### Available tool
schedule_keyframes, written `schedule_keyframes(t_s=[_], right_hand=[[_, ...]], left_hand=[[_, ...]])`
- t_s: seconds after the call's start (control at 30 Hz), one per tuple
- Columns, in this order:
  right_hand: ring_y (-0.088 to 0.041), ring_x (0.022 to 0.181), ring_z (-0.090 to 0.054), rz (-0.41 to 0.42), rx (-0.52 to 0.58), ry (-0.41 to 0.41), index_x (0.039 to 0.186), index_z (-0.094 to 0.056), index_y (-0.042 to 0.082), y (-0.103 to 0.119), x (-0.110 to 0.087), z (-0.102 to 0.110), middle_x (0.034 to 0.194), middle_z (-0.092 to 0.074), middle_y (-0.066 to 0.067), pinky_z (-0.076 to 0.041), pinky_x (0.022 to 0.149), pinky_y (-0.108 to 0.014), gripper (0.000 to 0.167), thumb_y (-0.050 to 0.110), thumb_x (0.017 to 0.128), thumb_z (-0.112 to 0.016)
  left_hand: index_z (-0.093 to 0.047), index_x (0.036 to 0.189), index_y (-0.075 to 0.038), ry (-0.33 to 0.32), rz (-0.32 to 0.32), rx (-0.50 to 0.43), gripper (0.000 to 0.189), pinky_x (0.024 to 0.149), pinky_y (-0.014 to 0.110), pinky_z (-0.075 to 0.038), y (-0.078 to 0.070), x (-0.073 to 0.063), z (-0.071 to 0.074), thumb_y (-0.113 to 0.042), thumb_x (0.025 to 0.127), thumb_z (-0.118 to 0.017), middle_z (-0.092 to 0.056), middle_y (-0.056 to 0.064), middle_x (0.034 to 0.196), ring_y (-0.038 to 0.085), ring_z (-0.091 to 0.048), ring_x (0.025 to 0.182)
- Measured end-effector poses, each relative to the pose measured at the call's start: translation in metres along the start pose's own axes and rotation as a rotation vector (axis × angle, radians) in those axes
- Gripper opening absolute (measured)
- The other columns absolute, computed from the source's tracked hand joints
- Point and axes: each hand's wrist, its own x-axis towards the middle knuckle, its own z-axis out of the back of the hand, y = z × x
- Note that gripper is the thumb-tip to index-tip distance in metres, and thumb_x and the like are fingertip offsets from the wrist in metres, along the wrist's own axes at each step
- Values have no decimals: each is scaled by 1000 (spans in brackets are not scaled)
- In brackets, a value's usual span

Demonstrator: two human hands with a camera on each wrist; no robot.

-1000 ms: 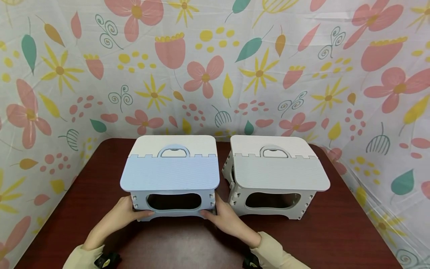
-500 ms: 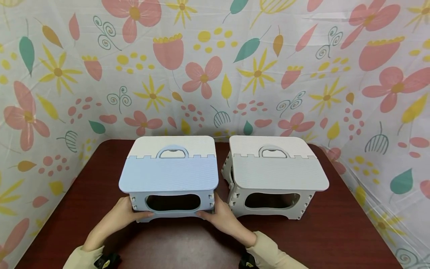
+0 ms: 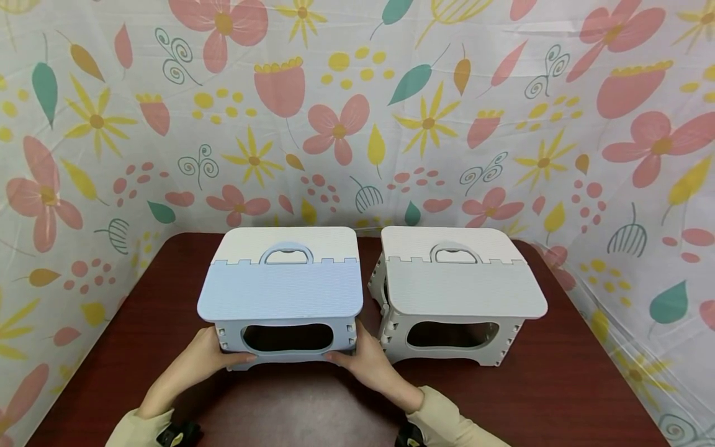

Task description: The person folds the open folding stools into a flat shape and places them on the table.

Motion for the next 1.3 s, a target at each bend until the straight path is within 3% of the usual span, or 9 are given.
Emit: schedule_keyframes(t_s=[0.53,0.83,1.3], right_hand=[[-23,110,-63,-3,38,9,139,-41,6,2,-4,0,120,-66,-9,-49,86,-33,73,31,81,-78],[-22,101,-64,39,6,7,132,-46,4,2,-5,0,112,-68,-9,-49,79,-28,67,34,81,-76],[-16,95,-66,35,13,20,129,-49,5,3,-7,0,107,-70,-7,-50,77,-26,59,31,83,-76]], left_hand=[[-48,131,-1,11,12,-41,83,72,25,-49,-1,1,2,-33,66,-89,-67,13,113,12,-61,95],[-46,133,-1,14,-8,-44,85,74,26,-50,-2,1,3,-31,66,-89,-65,15,117,14,-60,100],[-40,138,-3,23,-42,-50,90,80,28,-50,1,0,2,-26,66,-89,-59,17,126,15,-57,108]])
